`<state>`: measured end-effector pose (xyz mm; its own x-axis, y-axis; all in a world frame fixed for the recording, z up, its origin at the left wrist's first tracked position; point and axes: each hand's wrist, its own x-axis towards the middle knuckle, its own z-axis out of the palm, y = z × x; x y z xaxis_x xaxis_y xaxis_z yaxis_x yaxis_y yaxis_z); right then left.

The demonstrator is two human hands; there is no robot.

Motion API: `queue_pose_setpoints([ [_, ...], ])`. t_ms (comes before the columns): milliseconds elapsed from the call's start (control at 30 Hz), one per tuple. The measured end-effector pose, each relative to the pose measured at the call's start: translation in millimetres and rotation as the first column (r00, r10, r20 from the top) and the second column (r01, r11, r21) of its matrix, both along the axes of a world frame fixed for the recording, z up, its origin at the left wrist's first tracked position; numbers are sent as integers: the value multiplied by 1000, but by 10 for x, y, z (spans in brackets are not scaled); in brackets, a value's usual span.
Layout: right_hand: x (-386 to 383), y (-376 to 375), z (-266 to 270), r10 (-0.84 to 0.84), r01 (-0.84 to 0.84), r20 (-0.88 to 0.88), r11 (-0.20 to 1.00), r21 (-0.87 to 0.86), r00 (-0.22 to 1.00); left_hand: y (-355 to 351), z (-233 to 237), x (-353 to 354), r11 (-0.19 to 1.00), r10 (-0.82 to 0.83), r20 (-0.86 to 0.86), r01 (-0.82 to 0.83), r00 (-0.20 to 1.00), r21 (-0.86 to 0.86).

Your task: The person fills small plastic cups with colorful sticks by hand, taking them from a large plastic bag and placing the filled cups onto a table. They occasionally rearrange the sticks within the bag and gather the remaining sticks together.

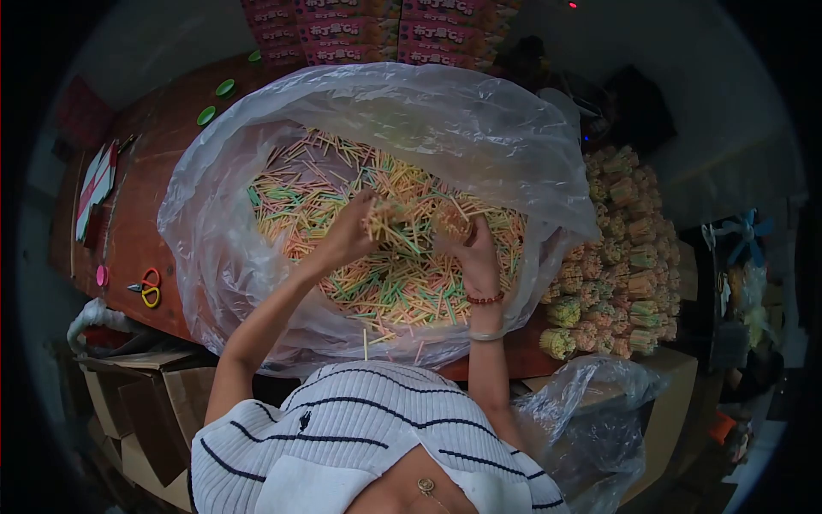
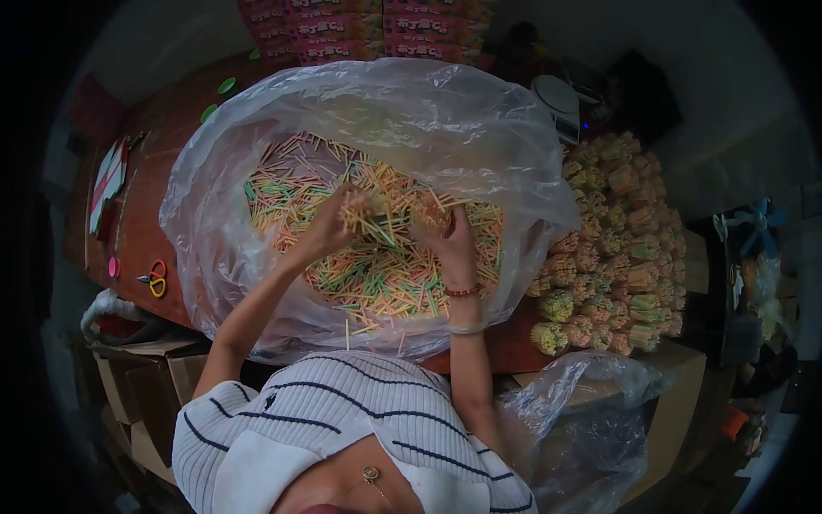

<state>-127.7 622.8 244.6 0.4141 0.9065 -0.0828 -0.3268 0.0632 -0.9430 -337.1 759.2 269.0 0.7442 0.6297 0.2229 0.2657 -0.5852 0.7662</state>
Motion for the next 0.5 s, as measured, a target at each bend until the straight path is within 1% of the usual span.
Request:
queue_pose_setpoints([
  [33,-113,15,48,0,0,-1,1000,1,1000,-65,96,-6,1000,0,-1,0,1000,1],
  [67,-246,32,105,-27,27,174,1000,5,984,-144,192,14,933,148,44,-125,988,-336],
  [100,-383,54,133,-53,52,343,999,12,938,-196,231,8,741,300,34,-210,953,-638],
  [133,-486,94,60,-72,58,297,997,54,952,-133,156,17,622,281,129,-78,951,-779],
  [167,-541,98,12,-65,50,298,997,58,952,-148,96,28,624,288,132,-82,948,-777],
  [233,-651,67,-28,-122,101,483,992,70,867,-268,338,179,578,337,331,84,882,-811],
  [267,-692,55,-23,-119,98,480,993,69,869,-278,357,187,603,286,331,100,899,-792],
  [300,-730,35,39,-148,120,527,989,88,837,-338,465,211,601,287,328,98,900,-793],
  [333,-752,23,77,-179,142,573,984,109,800,-421,641,245,660,274,153,-70,950,-748],
  [367,-765,23,83,-180,143,575,984,110,798,-480,734,264,713,274,-26,-222,961,-665],
  [400,-775,28,90,-195,144,571,981,133,797,-475,437,265,890,141,336,28,931,-454],
  [433,-777,32,96,-210,146,567,977,157,797,-489,346,288,892,140,338,30,931,-452],
  [467,-774,32,93,-213,148,566,976,160,796,-496,270,306,865,158,325,28,932,-502],
  [500,-778,25,93,-191,137,559,981,136,807,-503,293,317,835,175,310,26,935,-550],
])
